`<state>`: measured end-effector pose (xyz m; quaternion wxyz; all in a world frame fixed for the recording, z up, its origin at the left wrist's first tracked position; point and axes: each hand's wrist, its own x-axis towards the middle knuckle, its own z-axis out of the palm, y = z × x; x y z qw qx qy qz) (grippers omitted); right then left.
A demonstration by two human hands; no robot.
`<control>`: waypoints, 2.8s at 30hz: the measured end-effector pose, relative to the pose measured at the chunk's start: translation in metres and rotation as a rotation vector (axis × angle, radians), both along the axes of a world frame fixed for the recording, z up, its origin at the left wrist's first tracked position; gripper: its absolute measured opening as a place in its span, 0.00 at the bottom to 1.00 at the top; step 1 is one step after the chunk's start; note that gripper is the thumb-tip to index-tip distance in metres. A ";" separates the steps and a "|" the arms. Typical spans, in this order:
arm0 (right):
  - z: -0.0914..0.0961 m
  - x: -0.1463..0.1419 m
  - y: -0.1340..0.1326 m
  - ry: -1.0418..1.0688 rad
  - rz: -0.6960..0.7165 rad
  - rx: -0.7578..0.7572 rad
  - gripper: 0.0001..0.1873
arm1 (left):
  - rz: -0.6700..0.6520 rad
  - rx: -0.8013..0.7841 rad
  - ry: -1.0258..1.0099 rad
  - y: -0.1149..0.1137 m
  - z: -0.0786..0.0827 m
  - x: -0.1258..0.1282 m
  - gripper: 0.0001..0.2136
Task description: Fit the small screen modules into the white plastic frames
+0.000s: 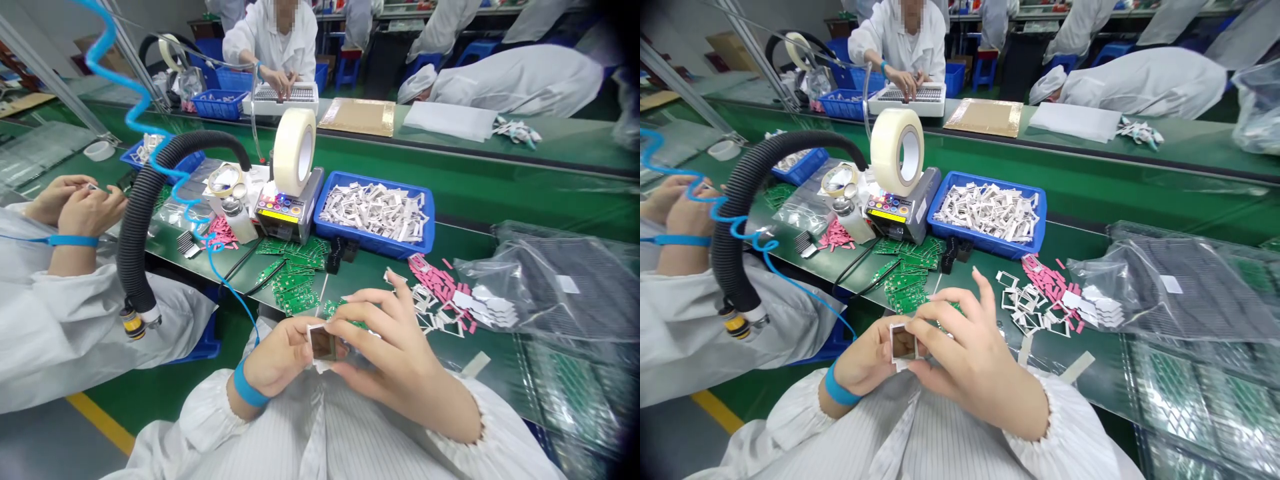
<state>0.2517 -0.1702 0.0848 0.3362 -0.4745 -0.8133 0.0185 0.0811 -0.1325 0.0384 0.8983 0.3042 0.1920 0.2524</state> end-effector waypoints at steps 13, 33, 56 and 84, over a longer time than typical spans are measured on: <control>0.000 0.004 -0.013 0.295 -0.209 -0.169 0.09 | 0.316 0.264 0.156 -0.002 -0.008 0.006 0.15; -0.026 -0.034 0.007 0.330 -0.415 -0.284 0.14 | 0.917 0.507 0.356 -0.012 -0.042 0.029 0.16; -0.083 0.195 -0.026 0.119 -1.030 -0.462 0.05 | 0.034 -0.160 0.013 0.003 -0.032 0.015 0.17; -0.029 -0.023 0.013 0.269 -0.174 0.016 0.08 | 0.201 0.065 0.055 0.001 0.000 -0.008 0.17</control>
